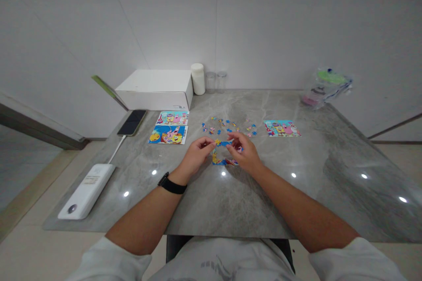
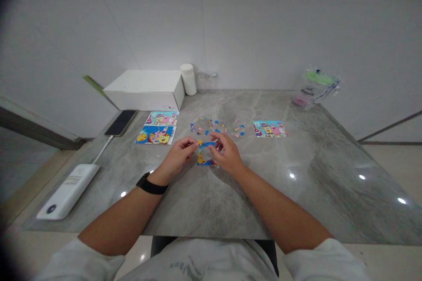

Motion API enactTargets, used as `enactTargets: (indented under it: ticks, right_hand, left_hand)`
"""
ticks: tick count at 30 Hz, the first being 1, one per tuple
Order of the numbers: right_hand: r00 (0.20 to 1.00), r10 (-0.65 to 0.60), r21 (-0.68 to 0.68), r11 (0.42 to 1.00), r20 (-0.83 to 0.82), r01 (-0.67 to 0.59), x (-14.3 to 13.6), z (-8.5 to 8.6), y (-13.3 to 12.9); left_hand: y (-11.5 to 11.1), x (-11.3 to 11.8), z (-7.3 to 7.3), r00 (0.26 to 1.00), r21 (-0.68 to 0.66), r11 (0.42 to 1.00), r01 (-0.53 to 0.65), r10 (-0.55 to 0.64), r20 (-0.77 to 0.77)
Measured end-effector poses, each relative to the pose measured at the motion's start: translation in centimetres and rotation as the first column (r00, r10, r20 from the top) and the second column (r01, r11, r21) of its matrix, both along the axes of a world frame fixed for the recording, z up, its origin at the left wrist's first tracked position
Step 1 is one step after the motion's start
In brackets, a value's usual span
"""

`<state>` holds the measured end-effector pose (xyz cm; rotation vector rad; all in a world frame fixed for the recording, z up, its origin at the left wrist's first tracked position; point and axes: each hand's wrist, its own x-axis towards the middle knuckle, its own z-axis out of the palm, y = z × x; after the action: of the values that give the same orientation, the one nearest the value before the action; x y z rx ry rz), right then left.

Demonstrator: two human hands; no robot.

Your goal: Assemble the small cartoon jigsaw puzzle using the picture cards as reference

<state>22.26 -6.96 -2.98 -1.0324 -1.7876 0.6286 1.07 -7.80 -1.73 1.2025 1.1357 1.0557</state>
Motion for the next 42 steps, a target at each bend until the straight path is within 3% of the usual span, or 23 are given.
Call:
enactTargets:
  ticks: [2,6,17,23,27,29,33,37,42]
  right_hand:
    - [0.999,-0.013,0.073,0.997,0.048,0.010,-0.2,0.3,-0.3]
    - [0.994,-0.026,0.159,0.987,0.111,0.008,-0.9,0.8,-1.0]
    - [0.984,-0.081,0.271,0.962,0.156,0.036,-1.2,0.5,-0.8]
    - [0.982,-0.074,0.284,0.959,0.174,0.022,-1.2,0.4,-0.6]
    - [0.978,-0.078,0.299,0.954,0.193,0.017,-0.9,0.2,-0.4]
    - [0.973,-0.052,0.295,0.955,0.224,-0.017,-0.5,0.0,-0.3]
    - [0.928,0.089,0.216,0.960,0.362,-0.176,0.2,-0.6,0.0]
    - [0.849,0.182,0.122,0.953,0.495,-0.276,0.2,-1.1,0.2]
    - [0.798,0.187,0.076,0.957,0.573,-0.279,-0.2,-1.3,0.2]
  left_hand:
    - [-0.3,0.2,0.2,0.995,-0.076,0.997,-0.011,0.018,0.094]
    - [-1.1,1.0,0.5,0.984,-0.093,0.995,-0.021,0.037,0.175]
    - [-1.7,1.7,0.5,0.982,-0.080,0.996,-0.028,0.042,0.182]
    - [-1.7,1.8,0.0,0.991,-0.038,0.999,-0.025,0.030,0.132]
    - [-1.0,0.9,0.0,0.995,0.092,0.995,0.036,-0.027,-0.092]
    - [-0.7,-0.1,0.3,0.950,0.222,0.971,0.089,-0.015,-0.313]
    - [-0.6,-1.9,1.2,0.746,0.428,0.870,0.244,0.113,-0.656]
    - [-0.8,-2.7,1.0,0.583,0.382,0.824,0.418,0.080,-0.809]
    - [-1.3,-2.3,0.9,0.495,0.308,0.805,0.508,0.020,-0.869]
